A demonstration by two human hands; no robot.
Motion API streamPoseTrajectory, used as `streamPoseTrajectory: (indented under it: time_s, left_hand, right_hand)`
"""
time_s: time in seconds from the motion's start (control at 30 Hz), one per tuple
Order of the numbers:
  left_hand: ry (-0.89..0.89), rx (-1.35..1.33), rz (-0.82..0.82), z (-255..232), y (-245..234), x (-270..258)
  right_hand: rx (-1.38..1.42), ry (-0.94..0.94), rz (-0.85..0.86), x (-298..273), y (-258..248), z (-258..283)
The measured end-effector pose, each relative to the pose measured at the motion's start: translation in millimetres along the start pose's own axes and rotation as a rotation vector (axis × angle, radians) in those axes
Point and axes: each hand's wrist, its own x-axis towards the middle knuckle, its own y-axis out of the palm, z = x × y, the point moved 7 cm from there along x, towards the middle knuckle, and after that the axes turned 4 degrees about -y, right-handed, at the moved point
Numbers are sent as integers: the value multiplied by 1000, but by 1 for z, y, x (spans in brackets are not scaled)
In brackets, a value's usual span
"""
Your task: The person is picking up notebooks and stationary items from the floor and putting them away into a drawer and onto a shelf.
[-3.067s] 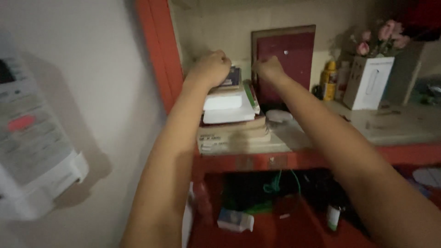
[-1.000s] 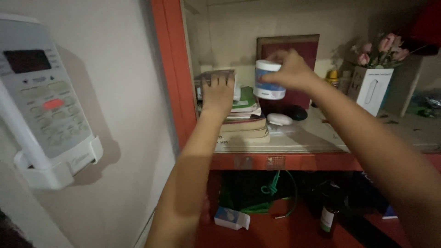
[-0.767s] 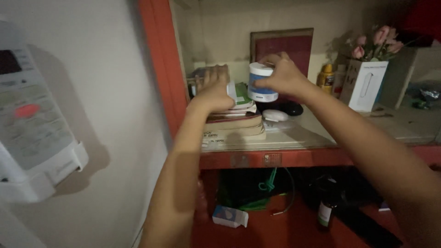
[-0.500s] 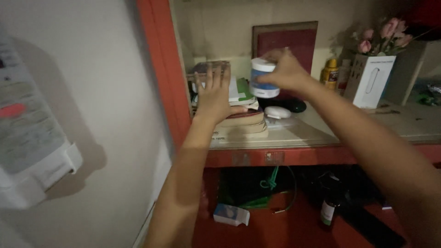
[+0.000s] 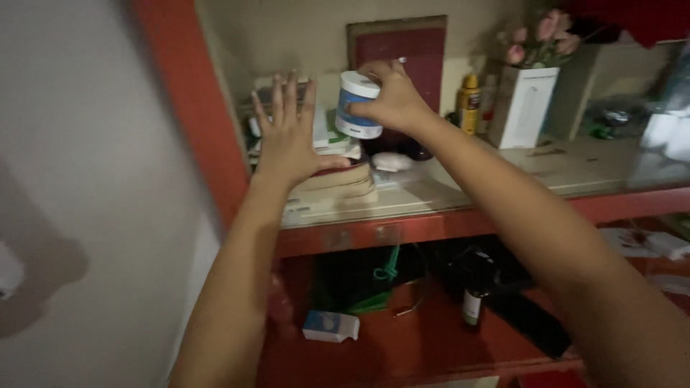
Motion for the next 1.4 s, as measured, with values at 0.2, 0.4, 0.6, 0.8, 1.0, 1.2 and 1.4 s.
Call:
streamPoseTrajectory:
  time_s: [0.2,0.4,0.6,0.8,1.0,1.2,1.4]
  left_hand:
    - [117,-179,-216,-72,-7,12]
    - [163,-237,-41,-158,58,42]
    - [115,-473,135,-199,119,76]
    - [55,-322,302,-207,169,115]
    - [2,-359,398,-209,193,123]
    - [70,-313,396,-214,178,112]
    - [119,-237,409,-219,183,106]
  right_hand:
    - [-158,-66,-86,-32,-67,-33]
    - [-182,153,-193,-77,-116,-104]
    - [-201,126,-192,-96,-107,-155]
    - [-362,301,-41,-78,-75,-175]
    - [-397,403,70,-73,-52,-212]
    - [-928,5,55,-73,-41,-220]
    - [-924,139,180,-78,-50,-186]
